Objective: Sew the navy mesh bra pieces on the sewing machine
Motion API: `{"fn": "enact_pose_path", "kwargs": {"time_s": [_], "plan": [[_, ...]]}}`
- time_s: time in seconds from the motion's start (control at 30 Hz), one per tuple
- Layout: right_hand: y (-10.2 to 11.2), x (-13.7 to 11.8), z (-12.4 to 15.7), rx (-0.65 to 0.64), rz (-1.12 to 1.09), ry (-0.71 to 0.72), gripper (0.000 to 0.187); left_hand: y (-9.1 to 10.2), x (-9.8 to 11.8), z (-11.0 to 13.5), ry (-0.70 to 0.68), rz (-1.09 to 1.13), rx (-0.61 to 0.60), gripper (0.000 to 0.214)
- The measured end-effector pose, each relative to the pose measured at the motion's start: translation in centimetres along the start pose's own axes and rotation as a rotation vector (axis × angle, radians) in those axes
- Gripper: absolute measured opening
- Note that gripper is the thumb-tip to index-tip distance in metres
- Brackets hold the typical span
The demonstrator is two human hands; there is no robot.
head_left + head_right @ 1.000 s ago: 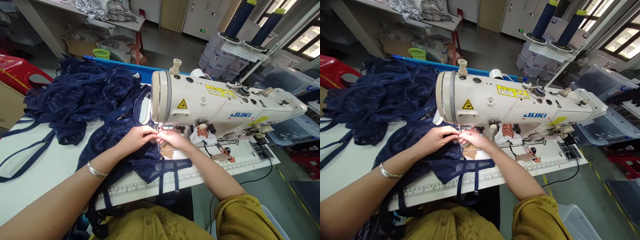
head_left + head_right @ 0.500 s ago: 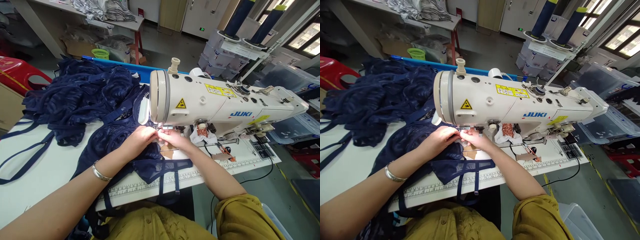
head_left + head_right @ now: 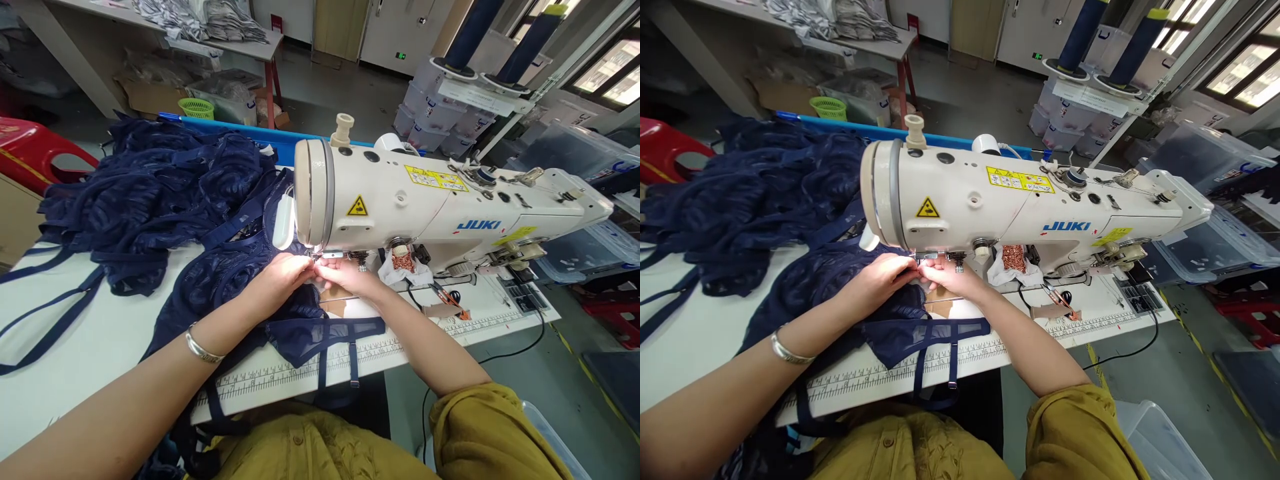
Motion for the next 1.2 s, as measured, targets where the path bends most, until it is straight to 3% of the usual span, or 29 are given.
{"fn": "enact_pose_path", "kwargs": {"time_s": [0.17, 0.3, 0.7, 0.87, 0.97, 1.07, 1.2], "plan": [[-0.3, 0.3, 0.0, -0.050, 0.010, 0.022, 0.017, 0.4, 0.7, -0.1, -0.074, -0.002, 0.011, 0.029], [-0.3, 0.6, -0.1, -0.023, 0.022, -0.011, 0.021, 0.5, 0.2, -0.1, -0.033, 0.024, 0.036, 0.028], [-0.1, 0.2, -0.6, 0.052, 0.104, 0.064, 0.019, 0.1, -0.5, -0.2, 0.039, 0.000, 0.008, 0.034], [0.8, 0.5, -1.4, 0.148, 0.456, 0.143, 0.025, -0.1, -0.3, -0.2, 0.012, -0.049, -0.003, 0.026], [2.8, 0.1, -1.5, 0.343, 0.692, 0.135, 0.021, 0.0, -0.4, -0.2, -0.017, -0.148, -0.021, 0.022], [4.0, -0.3, -1.2, 0.486, 0.817, 0.061, 0.017, -0.8, -0.7, 0.4, -0.051, -0.198, -0.140, 0.023], [2.9, -2.3, -1.0, 0.506, 0.956, 0.123, 0.019, -1.6, -1.1, 1.1, -0.062, -0.278, -0.263, 0.039]]}}
Point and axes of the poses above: each hand's wrist, its own z-axis away from the middle knuckle, its own y-axis out of the back of the hand, x = y × z, the point moved 10 cm from there along -z, towards the middle knuckle, and after that the axes turned 11 degrees about x, right-handed, at the moved point
